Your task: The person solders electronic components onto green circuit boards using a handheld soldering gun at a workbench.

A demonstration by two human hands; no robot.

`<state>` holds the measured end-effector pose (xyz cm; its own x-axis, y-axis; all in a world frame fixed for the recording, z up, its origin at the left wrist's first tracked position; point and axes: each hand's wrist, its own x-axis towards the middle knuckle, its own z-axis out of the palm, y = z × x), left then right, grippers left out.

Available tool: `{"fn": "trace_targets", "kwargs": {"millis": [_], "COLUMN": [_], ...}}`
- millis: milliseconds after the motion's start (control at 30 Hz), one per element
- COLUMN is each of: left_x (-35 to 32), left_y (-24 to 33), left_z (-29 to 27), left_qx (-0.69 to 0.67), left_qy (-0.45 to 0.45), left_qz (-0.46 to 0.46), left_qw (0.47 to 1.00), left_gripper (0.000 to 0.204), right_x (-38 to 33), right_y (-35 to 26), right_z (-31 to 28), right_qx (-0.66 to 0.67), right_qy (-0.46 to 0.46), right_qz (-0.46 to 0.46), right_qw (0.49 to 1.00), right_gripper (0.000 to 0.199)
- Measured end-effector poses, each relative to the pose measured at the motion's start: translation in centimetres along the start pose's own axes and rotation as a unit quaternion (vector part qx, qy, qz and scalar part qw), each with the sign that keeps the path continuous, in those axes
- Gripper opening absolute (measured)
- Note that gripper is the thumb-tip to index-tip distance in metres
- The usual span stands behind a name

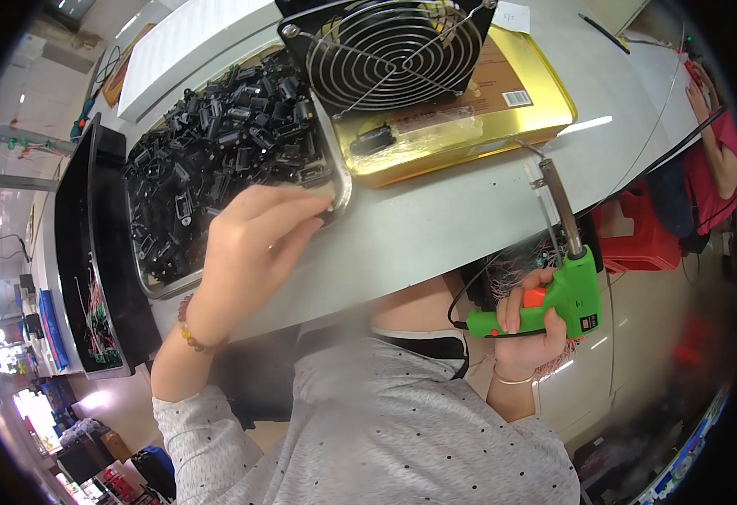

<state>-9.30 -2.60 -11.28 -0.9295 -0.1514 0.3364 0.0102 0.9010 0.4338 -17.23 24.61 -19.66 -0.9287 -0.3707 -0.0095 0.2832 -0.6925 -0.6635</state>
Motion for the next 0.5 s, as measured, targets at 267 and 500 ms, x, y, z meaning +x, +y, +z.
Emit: {"fn": "trace_targets", "kwargs": {"millis": [267, 500], "left_x": [7.5, 8.2], "left_y": [2.2, 1.8], "left_z": [4.4, 5.0], "left_qx": [-0.018, -0.008], "left_qy": [0.127, 0.058], "left_qz": [0.079, 0.056], "left_qw": [0.989, 0.997], "left_gripper": [0.013, 0.012], "right_x": [0.0, 0.2], "right_y": [-0.4, -0.5], "right_z": [-0.1, -0.3], "right_qx": [-0.008, -0.020], "right_qy": [0.057, 0.072], "right_qz": [0.011, 0.012], "right_qw": [0.998, 0.997], "right_gripper": [0.044, 0.043]}}
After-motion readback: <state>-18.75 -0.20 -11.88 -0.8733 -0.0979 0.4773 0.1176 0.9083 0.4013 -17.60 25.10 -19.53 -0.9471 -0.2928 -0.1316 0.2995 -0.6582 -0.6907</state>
